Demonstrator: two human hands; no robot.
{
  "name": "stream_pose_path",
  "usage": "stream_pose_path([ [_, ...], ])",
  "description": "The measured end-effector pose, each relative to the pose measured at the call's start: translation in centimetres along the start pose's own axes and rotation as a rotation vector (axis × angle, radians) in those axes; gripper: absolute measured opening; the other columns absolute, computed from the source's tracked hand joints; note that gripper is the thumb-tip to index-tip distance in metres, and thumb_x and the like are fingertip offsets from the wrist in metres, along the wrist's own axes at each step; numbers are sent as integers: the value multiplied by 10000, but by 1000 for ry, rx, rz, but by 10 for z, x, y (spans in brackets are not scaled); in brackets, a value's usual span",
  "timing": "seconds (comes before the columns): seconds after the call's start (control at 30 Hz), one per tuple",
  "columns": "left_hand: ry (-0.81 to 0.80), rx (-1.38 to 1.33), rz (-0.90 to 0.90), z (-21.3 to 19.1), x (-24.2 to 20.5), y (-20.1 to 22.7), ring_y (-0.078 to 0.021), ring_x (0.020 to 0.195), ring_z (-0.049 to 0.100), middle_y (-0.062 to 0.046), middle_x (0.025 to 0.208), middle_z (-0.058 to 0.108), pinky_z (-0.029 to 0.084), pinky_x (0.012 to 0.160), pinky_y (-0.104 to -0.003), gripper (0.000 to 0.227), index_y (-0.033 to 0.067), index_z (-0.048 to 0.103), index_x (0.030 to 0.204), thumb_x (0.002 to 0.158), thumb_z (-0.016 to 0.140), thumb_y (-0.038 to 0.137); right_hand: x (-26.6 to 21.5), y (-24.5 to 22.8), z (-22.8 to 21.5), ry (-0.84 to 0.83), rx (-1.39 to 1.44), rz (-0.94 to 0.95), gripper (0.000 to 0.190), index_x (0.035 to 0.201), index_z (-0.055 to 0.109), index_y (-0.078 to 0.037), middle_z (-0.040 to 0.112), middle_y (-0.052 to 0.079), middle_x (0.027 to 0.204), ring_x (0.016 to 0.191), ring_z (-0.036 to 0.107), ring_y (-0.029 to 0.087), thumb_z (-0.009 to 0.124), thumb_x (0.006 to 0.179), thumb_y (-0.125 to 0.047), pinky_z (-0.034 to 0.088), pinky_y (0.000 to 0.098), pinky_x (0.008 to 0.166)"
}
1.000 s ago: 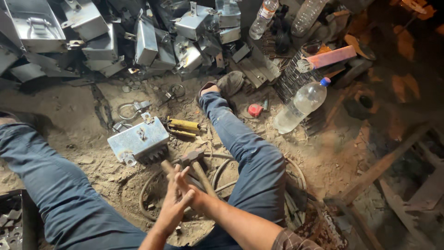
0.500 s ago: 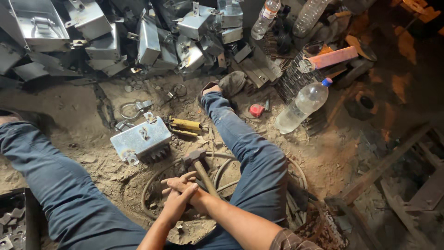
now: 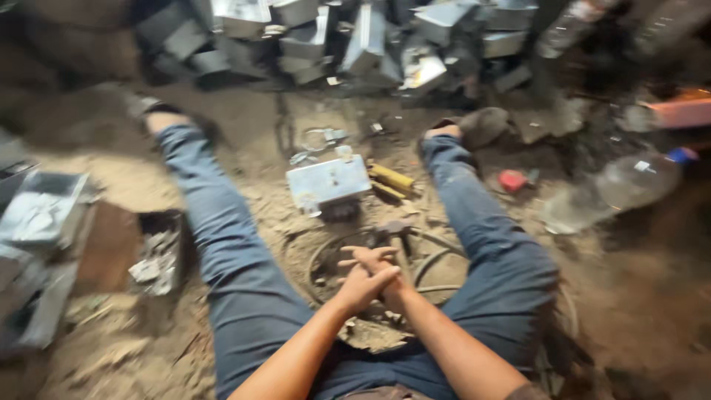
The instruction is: The person sits on the ground and uses a welding torch to attach small metal brackets to a rectangular metal box. They pick up brackets, position them on the box, and weld them in place, creating bright sparks. After welding, they inspect the box and place it on a nearby stack of similar boxes.
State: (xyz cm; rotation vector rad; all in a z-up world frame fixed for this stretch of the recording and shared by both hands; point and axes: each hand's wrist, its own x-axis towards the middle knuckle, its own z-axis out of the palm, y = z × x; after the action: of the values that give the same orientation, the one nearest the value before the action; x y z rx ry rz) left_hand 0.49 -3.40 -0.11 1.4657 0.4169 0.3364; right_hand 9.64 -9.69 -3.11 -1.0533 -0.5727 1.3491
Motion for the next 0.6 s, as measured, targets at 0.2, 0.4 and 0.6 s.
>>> stream_pose_path([
  [0.2, 0, 55, -32, 0, 1, 3, -260, 1207, 603, -162, 1262, 638, 487, 1026, -394, 619, 97, 559, 1416, 913, 687, 435, -14, -42, 23, 172, 65, 279, 638, 1477, 483, -133, 666, 166, 1322, 1075, 705, 354, 522, 958, -502, 579, 455, 844],
  [0.4, -21, 15, -17, 1, 1, -3, -261, 1238, 582, -163, 1311, 612, 474, 1045, -401, 629, 92, 560, 1424, 914, 682, 438, -16, -55, 30, 125, 33, 259, 608, 1470, 563, -121, 714, 121, 1183, 934, 652, 210, 579, 986, -490, 545, 376, 777],
  [0.6, -23, 11, -37, 3, 3, -4, -268, 1245, 581, -168, 1313, 622, 463, 1050, -399, 635, 81, 549, 1421, 914, 675, 442, -12, -30, 4, 124, 71, 290, 581, 1378, 577, -121, 745, 84, 1040, 866, 710, 178, 557, 919, -477, 562, 329, 763],
])
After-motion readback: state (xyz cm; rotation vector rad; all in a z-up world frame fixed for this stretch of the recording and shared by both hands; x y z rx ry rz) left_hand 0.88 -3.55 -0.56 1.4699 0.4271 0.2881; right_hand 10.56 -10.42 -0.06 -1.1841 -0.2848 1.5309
